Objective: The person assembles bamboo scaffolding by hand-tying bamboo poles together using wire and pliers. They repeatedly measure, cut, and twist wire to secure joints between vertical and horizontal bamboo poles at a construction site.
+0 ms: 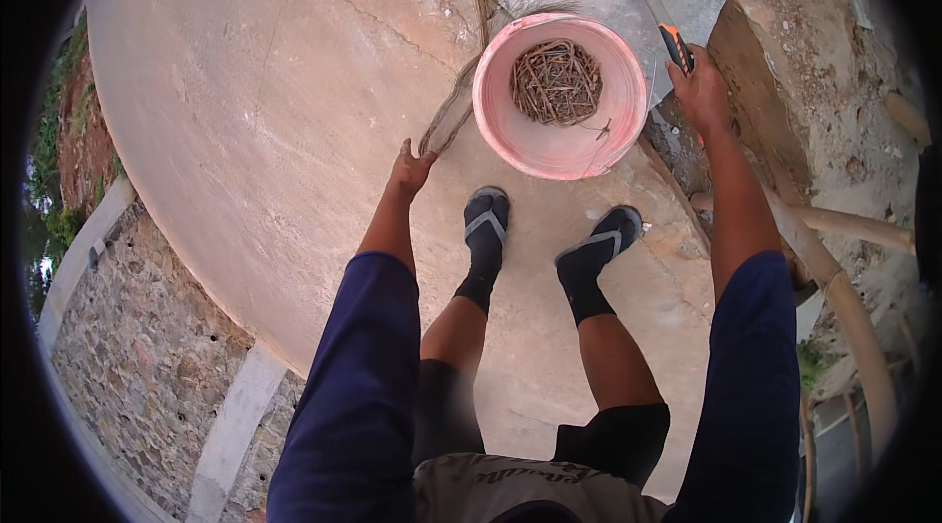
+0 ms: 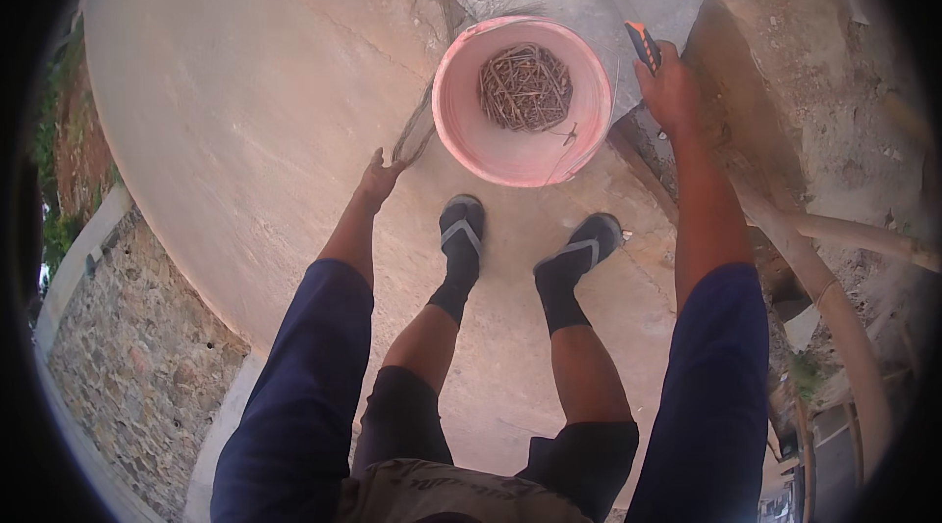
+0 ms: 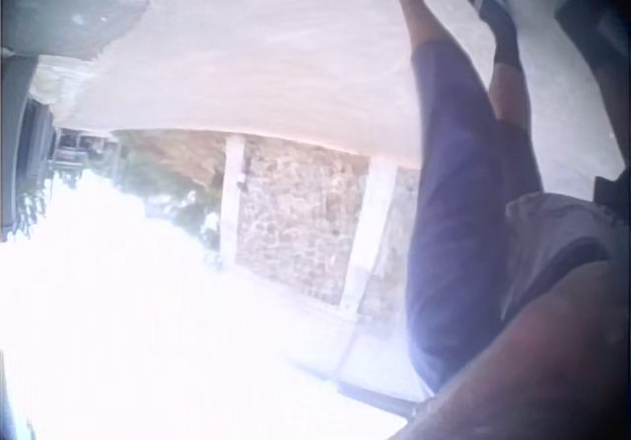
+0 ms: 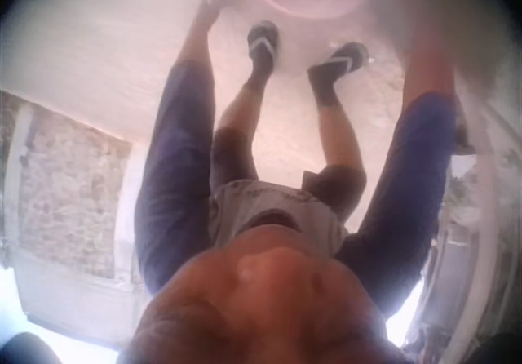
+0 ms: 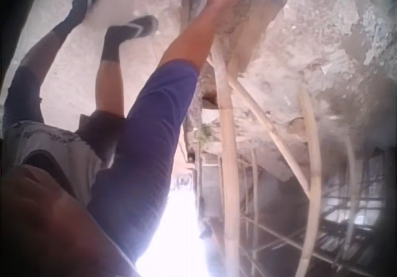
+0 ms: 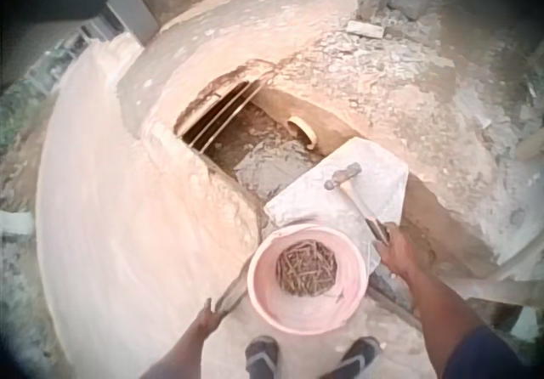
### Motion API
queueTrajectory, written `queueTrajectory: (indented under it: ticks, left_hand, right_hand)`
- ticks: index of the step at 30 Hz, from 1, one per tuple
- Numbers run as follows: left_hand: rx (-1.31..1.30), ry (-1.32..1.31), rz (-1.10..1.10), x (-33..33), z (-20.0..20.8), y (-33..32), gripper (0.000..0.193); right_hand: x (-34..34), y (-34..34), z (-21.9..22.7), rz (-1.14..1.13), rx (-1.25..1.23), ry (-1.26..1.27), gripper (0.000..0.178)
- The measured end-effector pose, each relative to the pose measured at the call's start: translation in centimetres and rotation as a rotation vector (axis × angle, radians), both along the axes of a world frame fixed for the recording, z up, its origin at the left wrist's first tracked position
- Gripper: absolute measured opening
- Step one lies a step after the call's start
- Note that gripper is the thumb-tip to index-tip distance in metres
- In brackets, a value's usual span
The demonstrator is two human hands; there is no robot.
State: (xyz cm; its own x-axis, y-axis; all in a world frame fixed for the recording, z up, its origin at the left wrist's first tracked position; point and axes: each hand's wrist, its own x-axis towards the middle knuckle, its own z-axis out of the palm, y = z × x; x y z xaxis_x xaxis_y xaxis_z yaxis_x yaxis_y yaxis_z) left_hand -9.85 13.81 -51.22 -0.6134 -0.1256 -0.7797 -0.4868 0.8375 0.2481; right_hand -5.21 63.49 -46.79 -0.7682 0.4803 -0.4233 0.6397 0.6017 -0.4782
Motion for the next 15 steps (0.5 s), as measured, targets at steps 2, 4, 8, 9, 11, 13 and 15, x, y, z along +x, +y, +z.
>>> queueTrajectory:
  ticks: [2, 4, 8, 9, 11, 13, 15]
  left_hand:
    - [0.006, 0.053, 0.028, -0.2, -2.9, 1.1, 0.076]
    - [-0.006, -0.033, -0.011, -0.9, -3.9, 2.1, 0.070]
    - [0.005, -0.016, -0.014, -0.7, -1.3, 2.4, 0.049]
    - [0.039, -0.002, 0.036, 0.0, 0.8, 1.8, 0.046]
    - [0.107, 0.300, 0.280, 0.8, 5.2, -1.2, 0.025]
    - [0.127, 0.386, 0.278, 0.4, 9.9, -3.2, 0.024]
    - [0.192, 0.427, 0.318, -0.7, 17.7, -2.6, 0.022]
  right_hand:
    - [0.8, -0.1, -3.5, 0.014, -0.062, -0.019, 0.047]
    - [1.9, -0.1, -5.8, 0.008, -0.137, -0.053, 0.051]
    - [6.4, 0.9, -7.0, 0.127, -0.065, -0.040, 0.059]
    - [8.8, -0.8, -5.1, 0.020, -0.127, -0.117, 0.057]
    - [12.3, -2.8, 0.0, -0.065, -0.304, -0.243, 0.051]
    - [20.5, -3.5, 2.3, -0.045, -0.299, -0.316, 0.046]
    - [25.1, -5.3, 8.1, -0.037, -0.382, -0.370, 0.044]
